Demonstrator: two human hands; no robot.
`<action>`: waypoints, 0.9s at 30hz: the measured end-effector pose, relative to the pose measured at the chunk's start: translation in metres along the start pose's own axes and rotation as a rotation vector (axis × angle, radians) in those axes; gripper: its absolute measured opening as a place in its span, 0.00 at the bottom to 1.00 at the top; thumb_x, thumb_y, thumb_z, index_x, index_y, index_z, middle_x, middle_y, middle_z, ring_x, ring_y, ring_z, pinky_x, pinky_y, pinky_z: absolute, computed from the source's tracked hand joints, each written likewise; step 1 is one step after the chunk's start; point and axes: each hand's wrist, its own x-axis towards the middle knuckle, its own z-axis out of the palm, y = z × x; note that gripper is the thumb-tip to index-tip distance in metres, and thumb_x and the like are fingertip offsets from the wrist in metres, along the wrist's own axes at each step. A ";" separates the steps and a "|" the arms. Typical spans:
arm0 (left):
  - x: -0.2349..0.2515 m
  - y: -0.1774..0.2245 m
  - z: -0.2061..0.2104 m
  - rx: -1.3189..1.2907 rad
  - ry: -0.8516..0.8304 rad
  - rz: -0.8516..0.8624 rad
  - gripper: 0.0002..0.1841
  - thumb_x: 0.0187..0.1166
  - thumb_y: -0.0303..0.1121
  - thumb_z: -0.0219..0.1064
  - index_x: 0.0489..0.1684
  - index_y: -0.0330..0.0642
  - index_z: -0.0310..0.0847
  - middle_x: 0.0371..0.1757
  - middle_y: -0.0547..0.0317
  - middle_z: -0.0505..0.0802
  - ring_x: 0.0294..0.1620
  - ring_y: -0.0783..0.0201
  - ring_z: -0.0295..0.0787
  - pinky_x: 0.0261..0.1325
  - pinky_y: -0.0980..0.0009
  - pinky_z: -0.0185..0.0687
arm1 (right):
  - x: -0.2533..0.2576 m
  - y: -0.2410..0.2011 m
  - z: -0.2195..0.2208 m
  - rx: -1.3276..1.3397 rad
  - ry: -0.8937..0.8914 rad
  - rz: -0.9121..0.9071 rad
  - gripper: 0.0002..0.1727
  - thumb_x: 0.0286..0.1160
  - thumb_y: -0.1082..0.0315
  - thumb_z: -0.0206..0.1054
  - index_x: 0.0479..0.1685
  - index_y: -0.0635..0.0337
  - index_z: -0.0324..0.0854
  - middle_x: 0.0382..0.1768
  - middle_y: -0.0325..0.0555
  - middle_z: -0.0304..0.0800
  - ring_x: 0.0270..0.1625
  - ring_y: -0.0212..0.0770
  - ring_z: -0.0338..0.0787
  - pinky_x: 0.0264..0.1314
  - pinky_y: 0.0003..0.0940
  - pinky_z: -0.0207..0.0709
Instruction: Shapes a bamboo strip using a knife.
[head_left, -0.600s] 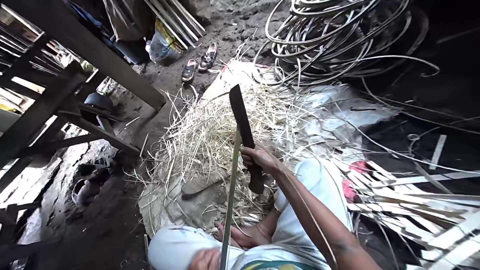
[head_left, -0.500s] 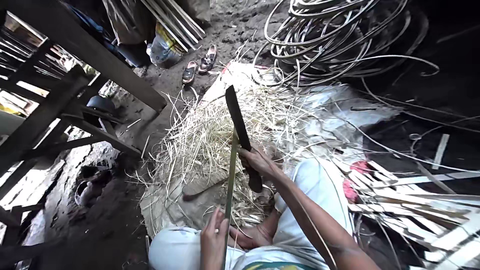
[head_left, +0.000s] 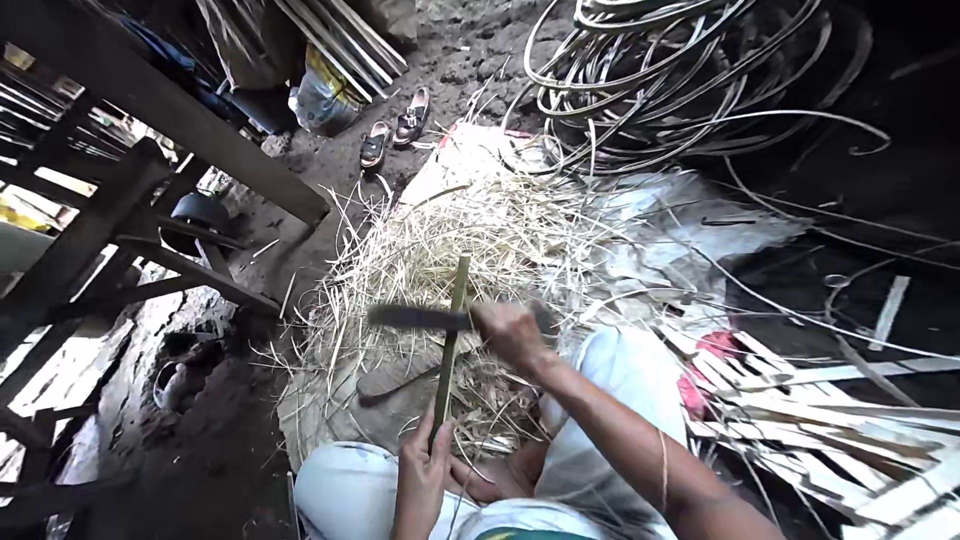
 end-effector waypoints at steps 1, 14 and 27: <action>-0.005 0.002 -0.004 -0.016 -0.012 -0.028 0.25 0.87 0.30 0.59 0.81 0.27 0.68 0.27 0.67 0.84 0.15 0.84 0.62 0.19 0.84 0.62 | 0.012 0.017 -0.002 0.001 -0.040 0.122 0.12 0.76 0.77 0.65 0.53 0.68 0.88 0.26 0.63 0.91 0.26 0.66 0.92 0.25 0.62 0.81; 0.038 0.026 -0.144 0.774 -0.081 0.141 0.22 0.87 0.40 0.62 0.74 0.37 0.82 0.54 0.38 0.95 0.51 0.44 0.94 0.61 0.43 0.84 | -0.007 0.087 -0.046 0.762 -0.385 1.155 0.18 0.91 0.62 0.56 0.71 0.61 0.72 0.32 0.35 0.86 0.22 0.25 0.78 0.25 0.24 0.76; 0.080 -0.135 -0.111 0.670 -0.385 -0.043 0.22 0.89 0.48 0.60 0.75 0.50 0.84 0.50 0.34 0.95 0.51 0.30 0.92 0.57 0.28 0.78 | -0.110 0.017 -0.071 0.215 -0.884 0.965 0.36 0.81 0.59 0.65 0.89 0.58 0.62 0.41 0.51 0.87 0.30 0.40 0.84 0.37 0.43 0.82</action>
